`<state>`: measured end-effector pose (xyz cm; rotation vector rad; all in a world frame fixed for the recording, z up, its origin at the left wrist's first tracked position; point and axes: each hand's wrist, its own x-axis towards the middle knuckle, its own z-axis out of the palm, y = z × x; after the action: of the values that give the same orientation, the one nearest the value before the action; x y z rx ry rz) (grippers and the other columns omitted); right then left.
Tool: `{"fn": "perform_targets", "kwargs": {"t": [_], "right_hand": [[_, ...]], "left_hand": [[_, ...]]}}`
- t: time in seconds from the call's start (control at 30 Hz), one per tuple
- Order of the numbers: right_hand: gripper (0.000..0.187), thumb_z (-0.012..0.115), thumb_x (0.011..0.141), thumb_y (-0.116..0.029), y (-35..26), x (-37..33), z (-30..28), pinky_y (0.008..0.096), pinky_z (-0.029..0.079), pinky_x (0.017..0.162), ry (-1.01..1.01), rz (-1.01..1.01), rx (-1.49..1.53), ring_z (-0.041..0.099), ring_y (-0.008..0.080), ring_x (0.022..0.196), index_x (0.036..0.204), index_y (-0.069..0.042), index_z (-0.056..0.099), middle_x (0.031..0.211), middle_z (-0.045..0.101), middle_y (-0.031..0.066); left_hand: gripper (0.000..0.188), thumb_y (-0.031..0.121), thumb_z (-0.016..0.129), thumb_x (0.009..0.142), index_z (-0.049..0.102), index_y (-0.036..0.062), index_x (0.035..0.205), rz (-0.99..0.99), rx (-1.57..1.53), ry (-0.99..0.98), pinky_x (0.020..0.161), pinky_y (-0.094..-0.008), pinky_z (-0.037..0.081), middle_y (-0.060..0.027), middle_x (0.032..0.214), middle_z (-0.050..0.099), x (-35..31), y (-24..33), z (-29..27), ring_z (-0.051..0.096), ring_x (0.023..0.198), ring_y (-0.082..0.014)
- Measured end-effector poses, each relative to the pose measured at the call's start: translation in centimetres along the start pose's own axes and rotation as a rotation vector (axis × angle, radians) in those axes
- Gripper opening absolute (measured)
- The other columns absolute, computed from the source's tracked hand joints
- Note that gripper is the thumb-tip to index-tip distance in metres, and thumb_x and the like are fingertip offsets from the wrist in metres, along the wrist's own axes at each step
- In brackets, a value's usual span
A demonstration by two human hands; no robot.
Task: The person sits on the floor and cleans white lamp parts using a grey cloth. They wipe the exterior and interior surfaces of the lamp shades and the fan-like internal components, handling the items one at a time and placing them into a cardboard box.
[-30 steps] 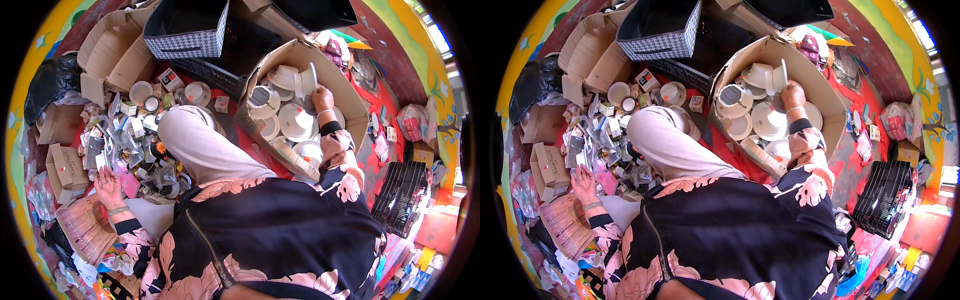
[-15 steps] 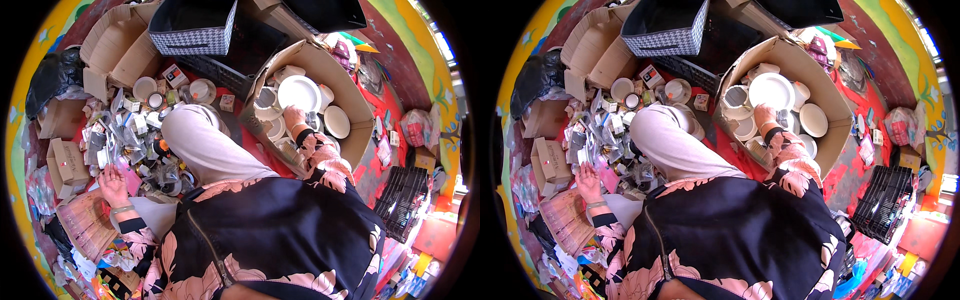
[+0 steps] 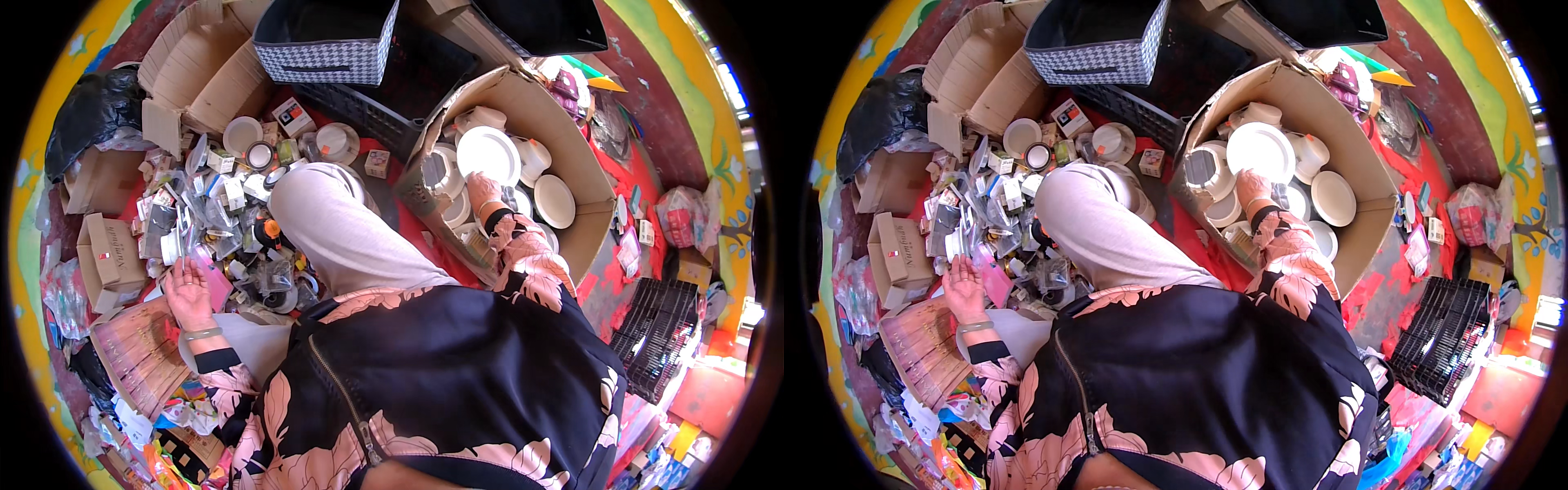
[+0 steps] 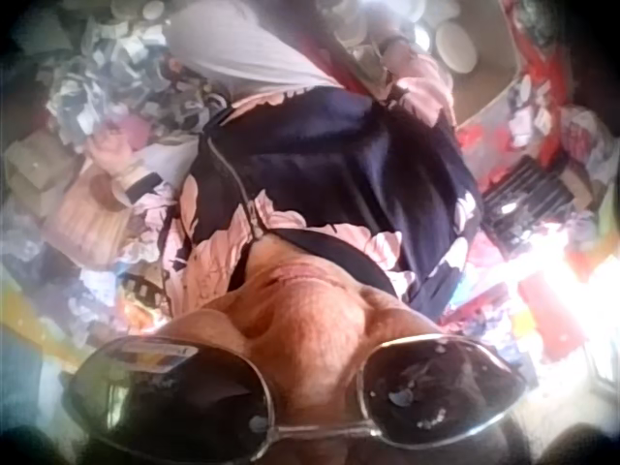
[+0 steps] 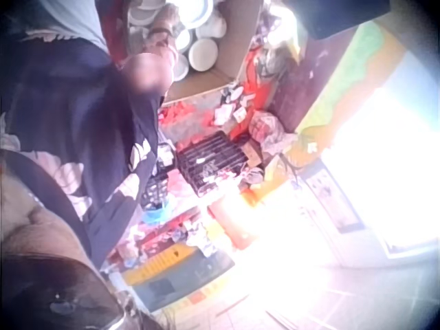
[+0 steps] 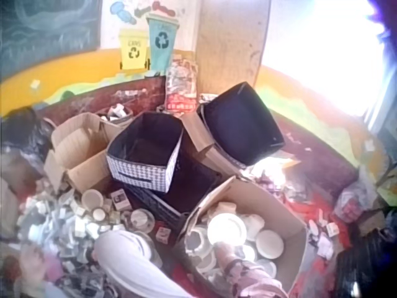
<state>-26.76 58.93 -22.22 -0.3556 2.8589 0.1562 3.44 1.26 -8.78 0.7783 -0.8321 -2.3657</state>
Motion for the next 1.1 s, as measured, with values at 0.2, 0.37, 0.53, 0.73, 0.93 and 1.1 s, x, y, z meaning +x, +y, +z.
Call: {"fn": "perform_targets", "kwargs": {"t": [0.2, 0.37, 0.53, 0.73, 0.93, 1.1], "right_hand": [[0.021, 0.044, 0.087, -0.012, 0.5, -0.8, 0.1, 0.0372, 0.052, 0.075, 0.007, -0.04, -0.051, 0.064, 0.03, 0.089, 0.098, -0.004, 0.06, 0.096, 0.063, 0.0164], [0.025, 0.048, 0.085, -0.01, 1.5, -1.0, -2.0, 0.0399, 0.048, 0.083, -0.114, 0.06, -0.016, 0.06, 0.0315, 0.1, 0.107, -0.002, 0.056, 0.105, 0.059, 0.0197], [0.034, 0.068, 0.073, -0.034, 0.6, 0.7, -8.6, 0.0398, 0.049, 0.082, -0.356, -0.054, -0.099, 0.062, 0.0306, 0.094, 0.09, -0.005, 0.067, 0.092, 0.066, 0.0155], [0.02, 0.063, 0.079, -0.019, -2.5, 1.3, -21.0, 0.0333, 0.049, 0.067, -0.093, -0.531, 0.489, 0.062, 0.0212, 0.07, 0.083, 0.0, 0.066, 0.079, 0.066, 0.0103], [0.015, 0.059, 0.084, -0.011, -17.3, 0.8, -30.6, 0.02, 0.042, 0.062, -0.081, -0.693, 0.839, 0.053, 0.0071, 0.067, 0.088, 0.001, 0.066, 0.071, 0.059, 0.0008], [0.015, 0.058, 0.081, -0.008, -29.0, 6.0, -32.1, 0.0231, 0.045, 0.07, -0.12, -0.986, 0.667, 0.056, 0.0096, 0.073, 0.09, 0.002, 0.064, 0.079, 0.064, 0.0038]], "left_hand": [[0.04, 0.032, 0.053, 0.088, 0.057, 0.0, 0.112, 0.004, -0.013, -0.008, 0.088, -0.0337, 0.044, -0.0122, 0.112, 0.058, -0.9, 0.1, 0.0, 0.055, 0.102, -0.0214], [0.038, 0.03, 0.052, 0.09, 0.057, -0.0005, 0.111, -0.014, -0.069, -0.086, 0.088, -0.0348, 0.045, -0.0133, 0.109, 0.059, -0.8, -0.4, 1.2, 0.055, 0.101, -0.0219], [0.037, 0.029, 0.053, 0.089, 0.059, -0.0025, 0.108, 0.005, -0.132, -0.112, 0.089, -0.0363, 0.045, -0.0146, 0.105, 0.061, -2.2, 0.2, 1.0, 0.056, 0.1, -0.0237], [0.029, 0.026, 0.058, 0.087, 0.061, -0.0024, 0.094, 0.033, -0.276, -0.031, 0.085, -0.0367, 0.047, -0.0157, 0.096, 0.063, -2.8, 1.4, 2.8, 0.059, 0.094, -0.0257], [0.021, 0.02, 0.061, 0.087, 0.057, 0.0003, 0.079, 0.111, -0.294, 0.116, 0.076, -0.0327, 0.05, -0.0153, 0.091, 0.062, -2.7, 3.4, 3.9, 0.059, 0.088, -0.0235], [0.016, 0.014, 0.056, 0.089, 0.057, -0.001, 0.094, 0.23, -0.229, 0.043, 0.078, -0.0309, 0.049, -0.014, 0.098, 0.061, -1.1, 6.4, 4.6, 0.059, 0.09, -0.0208]]}}
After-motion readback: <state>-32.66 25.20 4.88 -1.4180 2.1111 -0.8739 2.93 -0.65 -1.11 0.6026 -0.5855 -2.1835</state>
